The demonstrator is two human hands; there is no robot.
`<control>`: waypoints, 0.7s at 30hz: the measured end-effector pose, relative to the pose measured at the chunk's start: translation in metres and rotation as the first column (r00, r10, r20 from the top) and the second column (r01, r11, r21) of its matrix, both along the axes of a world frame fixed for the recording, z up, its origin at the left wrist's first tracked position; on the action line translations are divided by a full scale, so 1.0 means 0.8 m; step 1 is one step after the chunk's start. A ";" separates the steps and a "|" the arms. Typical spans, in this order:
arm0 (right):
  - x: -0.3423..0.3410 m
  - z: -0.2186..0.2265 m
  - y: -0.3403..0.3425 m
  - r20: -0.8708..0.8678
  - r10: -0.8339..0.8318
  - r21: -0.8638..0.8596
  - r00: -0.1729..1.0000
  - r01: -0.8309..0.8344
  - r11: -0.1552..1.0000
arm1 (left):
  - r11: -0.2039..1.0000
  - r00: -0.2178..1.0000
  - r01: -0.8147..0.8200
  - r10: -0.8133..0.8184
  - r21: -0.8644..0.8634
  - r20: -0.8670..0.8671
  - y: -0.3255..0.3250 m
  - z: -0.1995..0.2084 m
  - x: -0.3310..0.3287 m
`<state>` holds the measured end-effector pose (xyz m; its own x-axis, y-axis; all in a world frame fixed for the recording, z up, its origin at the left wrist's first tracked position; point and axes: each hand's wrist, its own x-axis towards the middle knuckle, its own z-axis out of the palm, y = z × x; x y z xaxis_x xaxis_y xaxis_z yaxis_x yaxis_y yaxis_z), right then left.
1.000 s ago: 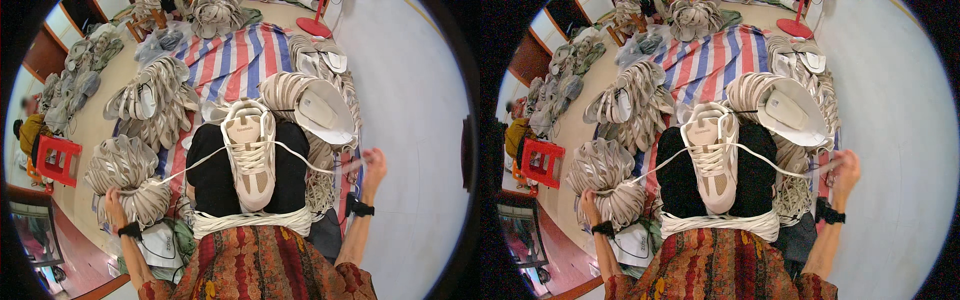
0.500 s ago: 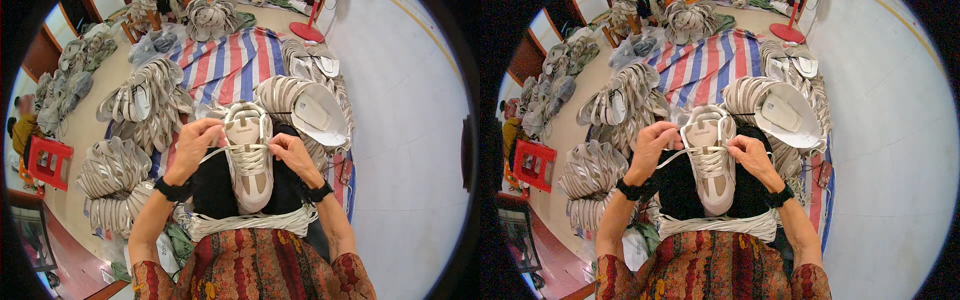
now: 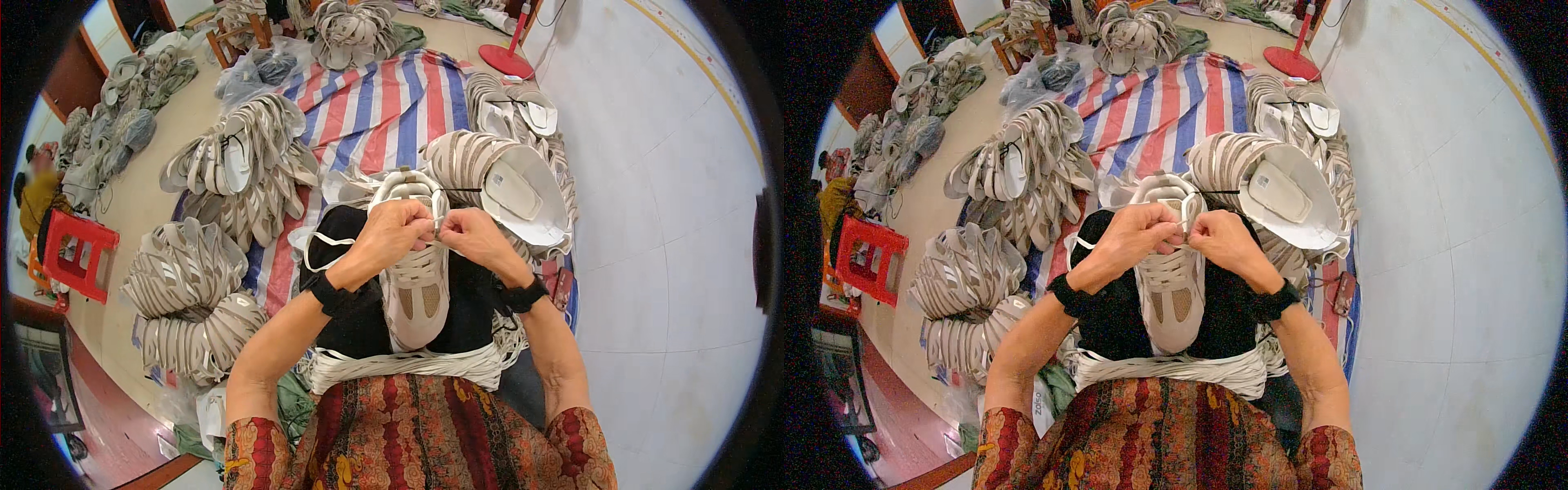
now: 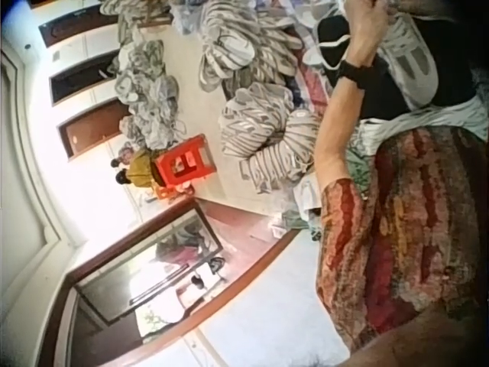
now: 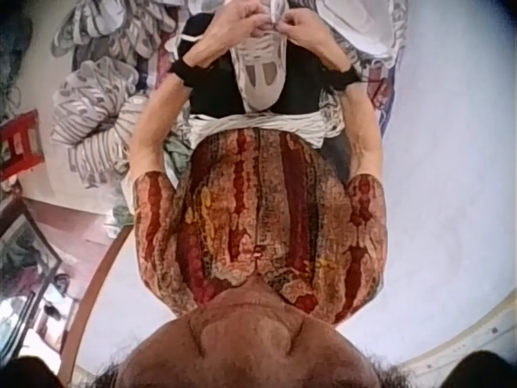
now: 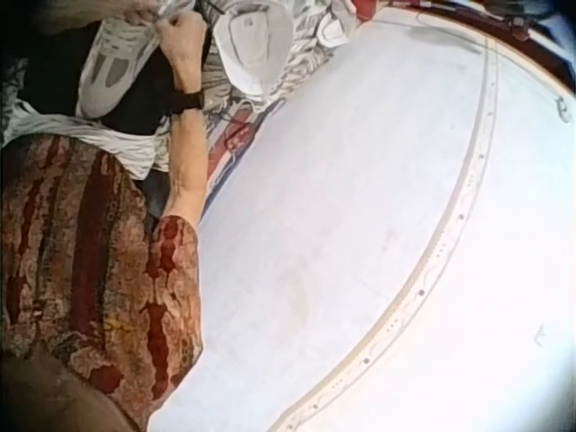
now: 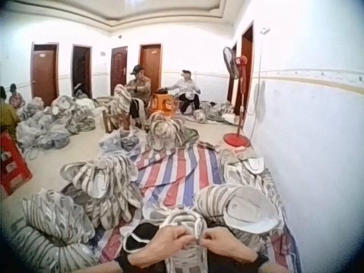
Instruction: The recorder is lacing a white and tan athletic shoe while sitting on the floor surrounded by many shoe components.
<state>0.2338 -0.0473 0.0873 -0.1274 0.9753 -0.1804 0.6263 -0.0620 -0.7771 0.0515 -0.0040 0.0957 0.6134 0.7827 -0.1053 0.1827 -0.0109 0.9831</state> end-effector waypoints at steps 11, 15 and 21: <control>-0.064 0.026 -0.004 -0.031 0.065 0.665 0.997 -0.029 0.746 | 0.830 0.787 -0.557 0.536 -0.023 0.305 -0.003 -0.060 -0.082; -0.090 0.003 0.013 0.301 0.110 0.681 0.947 -0.294 0.670 | 0.956 0.930 -0.242 0.277 -0.167 0.242 -0.015 -0.078 -0.082; -0.088 0.009 -0.004 0.442 0.049 0.539 0.896 -0.308 0.784 | 0.934 0.944 -0.200 0.265 -0.295 0.199 -0.029 -0.077 -0.078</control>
